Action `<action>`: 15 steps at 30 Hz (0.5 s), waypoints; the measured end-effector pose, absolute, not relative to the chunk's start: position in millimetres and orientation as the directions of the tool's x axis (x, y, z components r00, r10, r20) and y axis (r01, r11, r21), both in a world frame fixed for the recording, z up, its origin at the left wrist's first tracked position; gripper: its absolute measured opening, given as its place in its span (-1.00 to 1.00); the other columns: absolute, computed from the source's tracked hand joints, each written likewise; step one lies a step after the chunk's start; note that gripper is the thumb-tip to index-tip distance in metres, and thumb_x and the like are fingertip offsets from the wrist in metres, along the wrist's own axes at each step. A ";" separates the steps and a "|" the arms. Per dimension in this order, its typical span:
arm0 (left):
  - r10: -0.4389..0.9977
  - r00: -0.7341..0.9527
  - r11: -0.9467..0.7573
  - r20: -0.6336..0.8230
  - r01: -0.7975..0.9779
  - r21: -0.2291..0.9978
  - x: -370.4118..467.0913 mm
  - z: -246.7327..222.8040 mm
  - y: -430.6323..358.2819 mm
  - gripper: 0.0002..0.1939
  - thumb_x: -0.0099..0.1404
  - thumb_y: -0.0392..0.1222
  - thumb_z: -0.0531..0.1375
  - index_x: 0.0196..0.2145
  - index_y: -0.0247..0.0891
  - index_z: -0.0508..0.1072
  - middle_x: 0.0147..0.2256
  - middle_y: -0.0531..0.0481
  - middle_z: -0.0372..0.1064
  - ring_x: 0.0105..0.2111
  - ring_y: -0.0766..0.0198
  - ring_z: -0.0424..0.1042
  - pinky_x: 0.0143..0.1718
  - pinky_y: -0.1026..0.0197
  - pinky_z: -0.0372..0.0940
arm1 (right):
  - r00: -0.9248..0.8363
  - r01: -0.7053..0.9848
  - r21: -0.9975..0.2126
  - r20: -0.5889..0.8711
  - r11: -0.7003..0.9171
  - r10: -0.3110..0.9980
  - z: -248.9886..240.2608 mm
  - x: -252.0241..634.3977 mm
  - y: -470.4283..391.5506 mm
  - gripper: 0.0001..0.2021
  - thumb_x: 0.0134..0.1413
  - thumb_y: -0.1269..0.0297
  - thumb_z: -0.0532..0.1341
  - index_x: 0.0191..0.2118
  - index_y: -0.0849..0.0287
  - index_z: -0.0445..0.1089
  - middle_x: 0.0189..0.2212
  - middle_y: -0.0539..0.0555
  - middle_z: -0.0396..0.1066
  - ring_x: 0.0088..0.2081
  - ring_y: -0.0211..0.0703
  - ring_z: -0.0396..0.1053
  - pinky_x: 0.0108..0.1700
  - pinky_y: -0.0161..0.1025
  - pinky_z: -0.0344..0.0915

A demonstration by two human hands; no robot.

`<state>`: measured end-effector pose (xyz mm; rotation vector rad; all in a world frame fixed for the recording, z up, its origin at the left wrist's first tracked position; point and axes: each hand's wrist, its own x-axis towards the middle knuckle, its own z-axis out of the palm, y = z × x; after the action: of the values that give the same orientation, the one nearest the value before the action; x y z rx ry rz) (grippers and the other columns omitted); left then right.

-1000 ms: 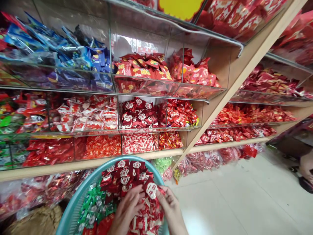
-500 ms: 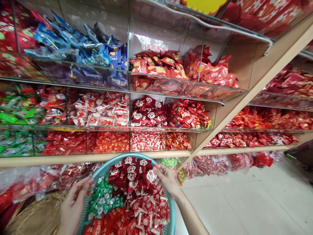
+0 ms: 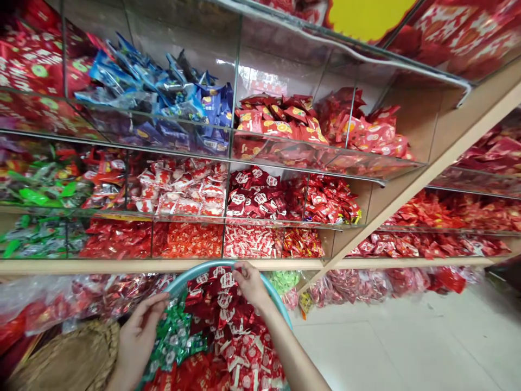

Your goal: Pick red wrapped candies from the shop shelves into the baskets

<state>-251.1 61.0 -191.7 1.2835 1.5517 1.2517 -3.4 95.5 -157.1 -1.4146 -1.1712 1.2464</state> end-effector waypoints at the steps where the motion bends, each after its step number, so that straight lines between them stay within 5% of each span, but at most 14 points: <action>1: 0.979 -0.185 -0.028 0.084 0.289 0.957 -251.8 -187.9 62.9 -0.57 0.14 0.11 0.08 -0.15 -0.24 0.36 -0.19 -0.08 0.39 -0.17 0.16 0.38 -0.16 0.17 0.30 | 0.010 0.101 -0.985 -0.142 -0.142 0.990 -156.1 -11.0 96.6 -0.69 -0.02 0.10 0.13 -0.22 0.22 0.23 -0.68 -0.20 0.00 -0.72 -0.45 0.00 -0.70 -0.45 -0.06; 5: 0.948 0.195 -0.317 0.251 0.542 0.778 -250.0 -166.4 68.7 -0.38 0.07 0.04 0.19 0.07 -0.17 0.20 0.10 -0.10 0.14 0.12 0.07 0.09 0.13 0.02 0.02 | -0.242 0.124 -0.989 -0.114 -0.086 0.963 -145.2 -48.3 99.3 -0.71 -0.03 0.14 0.16 -0.20 0.19 0.26 -0.65 -0.18 0.02 -0.70 -0.45 -0.02 -0.68 -0.45 -0.01; 10: 0.913 0.398 -0.327 0.087 0.587 0.740 -246.8 -164.5 64.7 -0.48 0.25 -0.02 0.01 0.14 -0.12 0.08 0.10 -0.07 0.15 0.10 0.17 0.15 0.11 0.08 0.09 | -0.358 0.147 -0.987 -0.110 -0.060 0.927 -135.7 -72.7 87.0 -0.62 0.05 0.11 0.10 -0.04 0.15 0.13 -0.59 -0.15 0.15 -0.71 -0.41 0.07 -0.68 -0.42 0.05; 13: 0.922 0.377 -0.316 0.084 0.613 0.724 -256.2 -182.2 55.6 -0.50 0.25 -0.04 0.00 0.14 -0.12 0.08 0.08 -0.09 0.16 0.09 0.15 0.16 0.09 0.06 0.11 | -0.213 0.447 -0.882 0.053 0.146 0.976 -140.9 -58.4 62.9 -0.52 0.11 0.11 0.05 0.12 0.13 0.01 -0.32 0.05 0.34 -0.48 -0.27 0.30 -0.43 -0.28 0.28; 15: 0.924 0.376 -0.312 0.072 0.631 0.710 -266.2 -194.3 48.0 -0.52 0.25 -0.05 0.00 0.12 -0.12 0.09 0.05 -0.09 0.19 0.05 0.15 0.19 0.06 0.06 0.15 | -0.218 0.711 -0.637 0.205 0.300 0.954 -150.3 -43.4 43.8 -0.38 0.02 0.11 0.15 0.18 0.07 -0.06 0.01 0.20 0.20 -0.12 -0.06 0.28 -0.09 -0.09 0.23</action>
<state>-266.2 48.0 -194.3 2.0498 1.3340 0.6437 -43.4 43.8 -150.3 -1.4760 -2.0051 0.5583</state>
